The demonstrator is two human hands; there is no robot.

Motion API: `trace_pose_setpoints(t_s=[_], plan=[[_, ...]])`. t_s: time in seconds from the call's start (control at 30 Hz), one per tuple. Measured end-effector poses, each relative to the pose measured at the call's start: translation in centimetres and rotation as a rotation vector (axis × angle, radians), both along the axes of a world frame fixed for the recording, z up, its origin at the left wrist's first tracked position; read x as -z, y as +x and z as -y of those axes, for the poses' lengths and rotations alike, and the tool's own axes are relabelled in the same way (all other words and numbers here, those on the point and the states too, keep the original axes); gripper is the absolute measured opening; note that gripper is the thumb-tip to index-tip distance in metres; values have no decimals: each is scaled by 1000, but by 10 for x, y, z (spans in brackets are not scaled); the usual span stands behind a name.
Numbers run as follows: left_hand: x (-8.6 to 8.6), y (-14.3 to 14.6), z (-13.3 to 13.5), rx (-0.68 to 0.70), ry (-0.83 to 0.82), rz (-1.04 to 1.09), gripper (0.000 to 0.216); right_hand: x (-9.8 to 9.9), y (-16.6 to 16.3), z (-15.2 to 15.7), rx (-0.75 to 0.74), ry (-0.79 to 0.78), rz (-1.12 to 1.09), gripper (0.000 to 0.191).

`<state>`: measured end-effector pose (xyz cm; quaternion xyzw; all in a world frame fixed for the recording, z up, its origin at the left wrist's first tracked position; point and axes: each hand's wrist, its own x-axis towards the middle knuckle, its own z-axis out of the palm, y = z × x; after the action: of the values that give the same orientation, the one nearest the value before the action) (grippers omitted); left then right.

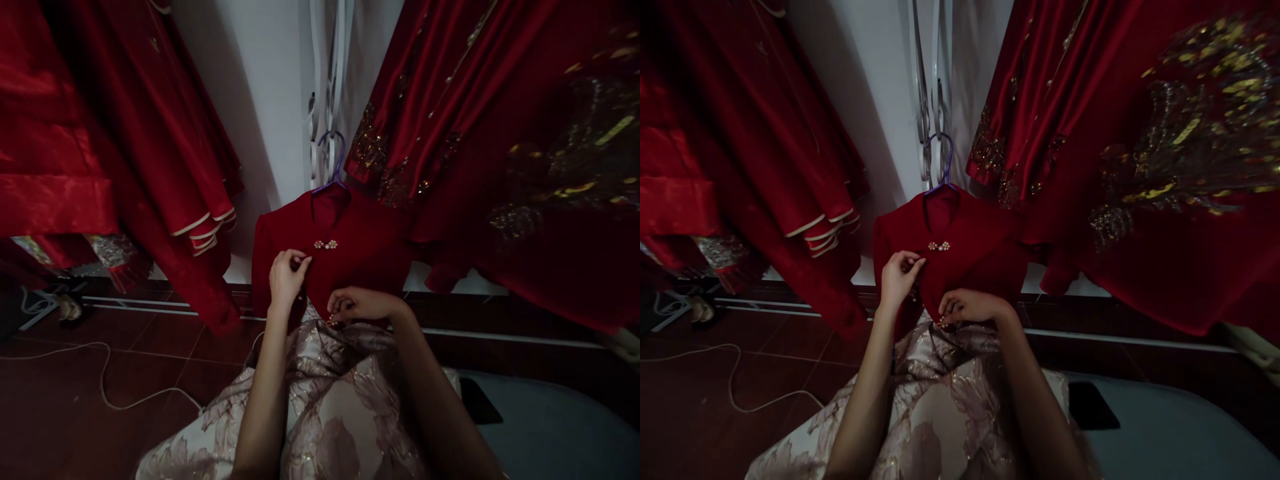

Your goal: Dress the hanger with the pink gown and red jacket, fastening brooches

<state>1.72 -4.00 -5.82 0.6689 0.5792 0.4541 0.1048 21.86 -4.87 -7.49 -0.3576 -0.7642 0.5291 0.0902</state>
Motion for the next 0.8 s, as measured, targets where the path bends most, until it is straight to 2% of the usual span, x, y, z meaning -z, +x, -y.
trace_pose_setpoints(t_s=[0.1,0.2,0.3,0.4,0.5,0.6,0.73,0.8], plan=[[-18,19,-7,124,198,-151,32,-2,5,1,-9,-9,2,24],[-27,30,-18,152,283,-371,31,-5,8,1,-20,-27,4,26],[-33,29,-27,165,353,-598,27,-6,9,0,-33,-36,18,32],[-41,23,-34,208,435,-726,23,-8,10,0,-29,-52,12,36],[-49,17,-41,309,511,-807,20,-16,8,4,38,37,-33,37],[-51,12,-49,367,579,-905,18,-32,3,6,209,246,-156,33],[-49,9,-56,398,658,-1002,22,-56,-15,-9,622,538,-398,33],[-48,10,-56,385,677,-1001,25,-65,-29,-22,787,590,-506,41]])
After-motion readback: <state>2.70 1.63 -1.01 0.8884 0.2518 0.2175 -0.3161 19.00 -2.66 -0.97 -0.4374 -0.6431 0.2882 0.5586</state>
